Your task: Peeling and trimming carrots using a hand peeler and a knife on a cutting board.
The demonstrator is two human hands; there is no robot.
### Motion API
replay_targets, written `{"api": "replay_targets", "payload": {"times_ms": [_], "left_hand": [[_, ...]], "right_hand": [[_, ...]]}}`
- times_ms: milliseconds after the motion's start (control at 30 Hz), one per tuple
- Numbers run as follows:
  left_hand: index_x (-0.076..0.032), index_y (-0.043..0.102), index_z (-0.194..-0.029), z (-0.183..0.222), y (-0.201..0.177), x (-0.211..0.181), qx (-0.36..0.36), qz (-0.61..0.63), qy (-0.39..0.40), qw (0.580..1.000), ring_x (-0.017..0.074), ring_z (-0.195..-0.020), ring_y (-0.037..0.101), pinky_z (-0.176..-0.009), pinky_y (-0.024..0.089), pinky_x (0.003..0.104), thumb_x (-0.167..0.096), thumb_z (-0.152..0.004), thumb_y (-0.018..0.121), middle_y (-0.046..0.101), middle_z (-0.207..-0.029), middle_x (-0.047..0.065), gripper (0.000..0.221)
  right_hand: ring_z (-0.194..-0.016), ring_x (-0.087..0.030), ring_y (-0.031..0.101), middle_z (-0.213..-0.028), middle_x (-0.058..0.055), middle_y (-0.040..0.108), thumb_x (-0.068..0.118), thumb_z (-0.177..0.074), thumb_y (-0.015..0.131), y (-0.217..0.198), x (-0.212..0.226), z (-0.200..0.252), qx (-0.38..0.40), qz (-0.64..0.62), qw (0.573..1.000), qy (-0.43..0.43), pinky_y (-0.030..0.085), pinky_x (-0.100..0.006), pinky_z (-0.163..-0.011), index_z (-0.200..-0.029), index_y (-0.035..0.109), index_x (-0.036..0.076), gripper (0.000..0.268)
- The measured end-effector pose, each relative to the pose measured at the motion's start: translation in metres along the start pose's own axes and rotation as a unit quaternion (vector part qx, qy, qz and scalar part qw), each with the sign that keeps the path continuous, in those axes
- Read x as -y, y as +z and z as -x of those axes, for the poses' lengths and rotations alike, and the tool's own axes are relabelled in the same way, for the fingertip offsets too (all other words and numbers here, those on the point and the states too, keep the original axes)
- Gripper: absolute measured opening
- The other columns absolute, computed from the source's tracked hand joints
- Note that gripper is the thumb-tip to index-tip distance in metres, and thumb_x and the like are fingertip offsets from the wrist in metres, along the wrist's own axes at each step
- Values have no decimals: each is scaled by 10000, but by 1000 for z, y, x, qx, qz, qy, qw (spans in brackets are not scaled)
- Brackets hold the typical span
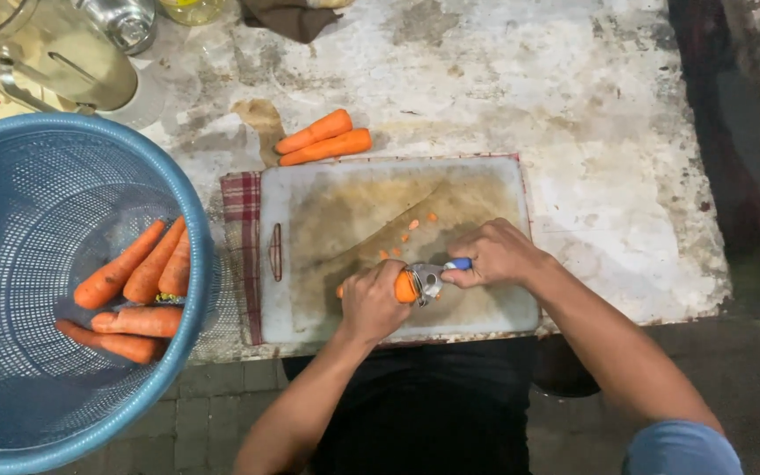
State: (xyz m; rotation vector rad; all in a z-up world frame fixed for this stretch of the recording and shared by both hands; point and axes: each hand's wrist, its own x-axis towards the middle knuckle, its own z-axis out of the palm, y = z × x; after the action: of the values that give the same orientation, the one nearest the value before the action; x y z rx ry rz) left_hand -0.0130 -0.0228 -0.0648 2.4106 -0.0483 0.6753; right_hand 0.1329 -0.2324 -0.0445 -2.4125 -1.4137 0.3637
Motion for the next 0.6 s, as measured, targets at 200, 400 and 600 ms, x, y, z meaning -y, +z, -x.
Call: {"api": "replay_targets", "payload": {"times_ms": [200,400,600], "left_hand": [[-200,657,-871,-10,-16,6,94,138,-72,983,327,-667,710,-586,555,386,-226,-588,750,677,-687,55,299],[-96,665,-1019,-59,-68,-18,283,-7,-125,951,397,-785,730,-693,566,488,-223,-745,731,732,-805,159,310],[-185,606,-1222,-36,-66,45,372,-100,-332,861,373,-995,710,-872,574,461,-361,-747,709,735,-1007,185,517]], "right_hand": [[-935,-243,733,-926,-15,771,802,-818,341,-38,14,-13,209,161,949,171,557,-404,-880,-972,719,380,587],[-1051,-277,713,-1060,-13,766,783,-841,298,-66,18,-22,215,152,915,304,544,-417,-944,-1189,651,500,570],[-988,-320,718,-996,-72,750,643,-938,408,-72,39,17,103,75,929,348,551,-466,-889,-1137,638,264,486]]}}
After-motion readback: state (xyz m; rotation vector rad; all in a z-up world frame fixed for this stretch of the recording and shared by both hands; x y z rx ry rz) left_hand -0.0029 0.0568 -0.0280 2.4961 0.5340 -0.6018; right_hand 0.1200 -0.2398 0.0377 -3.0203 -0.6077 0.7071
